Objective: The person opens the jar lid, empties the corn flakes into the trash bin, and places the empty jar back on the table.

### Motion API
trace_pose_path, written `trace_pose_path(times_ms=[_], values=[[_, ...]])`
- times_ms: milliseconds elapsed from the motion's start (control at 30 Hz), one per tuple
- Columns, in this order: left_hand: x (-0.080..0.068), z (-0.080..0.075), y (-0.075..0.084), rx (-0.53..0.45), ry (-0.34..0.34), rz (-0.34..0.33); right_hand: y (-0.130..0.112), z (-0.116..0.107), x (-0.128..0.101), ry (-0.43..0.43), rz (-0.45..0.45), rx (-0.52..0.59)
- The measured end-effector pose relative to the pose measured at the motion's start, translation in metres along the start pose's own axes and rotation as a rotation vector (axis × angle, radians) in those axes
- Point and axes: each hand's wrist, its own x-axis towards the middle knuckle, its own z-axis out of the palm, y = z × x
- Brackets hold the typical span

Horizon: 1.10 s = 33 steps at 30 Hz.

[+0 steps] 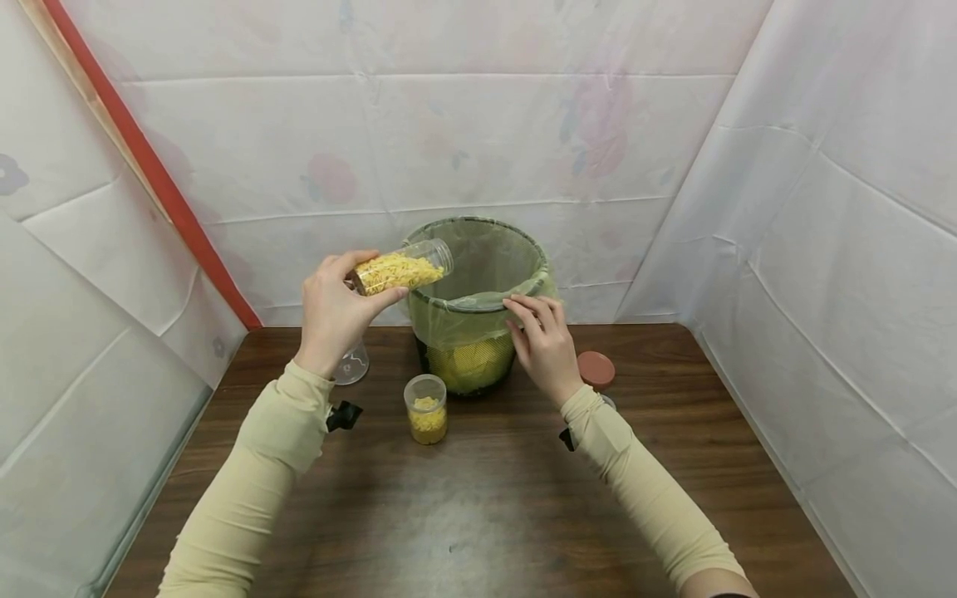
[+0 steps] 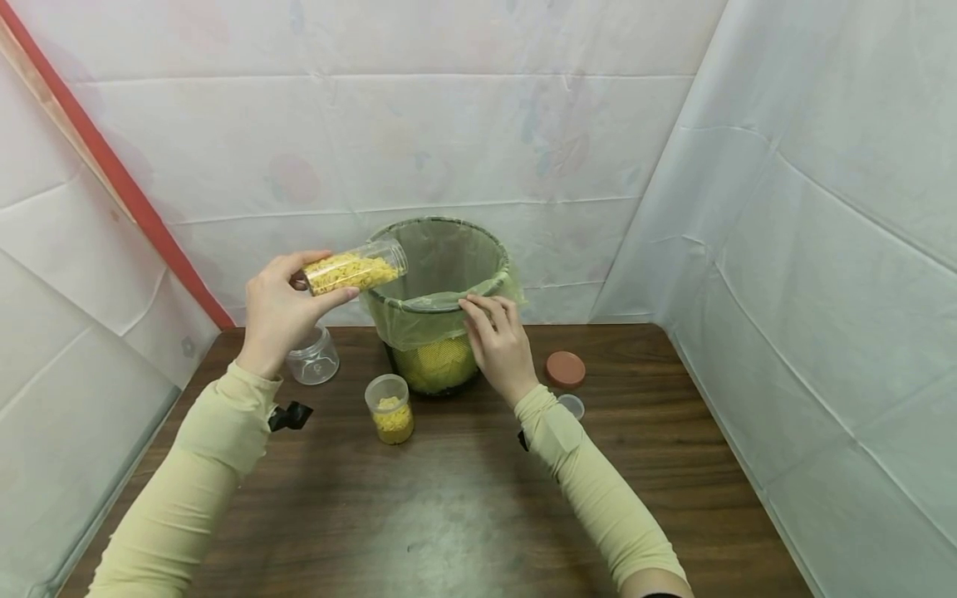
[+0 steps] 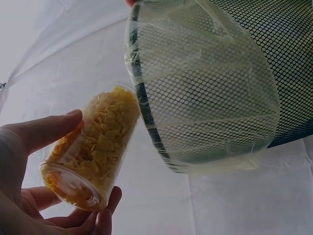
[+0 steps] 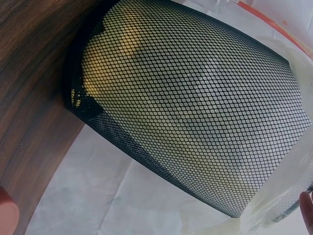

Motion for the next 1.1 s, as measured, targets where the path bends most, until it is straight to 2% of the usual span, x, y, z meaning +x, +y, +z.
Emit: trace_pose_path(times_ms=[300,733,1100], values=[[0.0005,-0.0002,-0.0001,-0.009,0.014,0.007,0.0001,0.0002,-0.0003,0.001,0.002,0.003],[-0.0002,-0.0020,0.0015,-0.023,0.031,-0.026,-0.0009,-0.0014,-0.0003,-0.005,0.003,0.001],[0.0027,-0.0054,0.0014,-0.011,0.047,0.008,-0.0007,-0.0013,-0.0009,-0.015,0.005,0.004]])
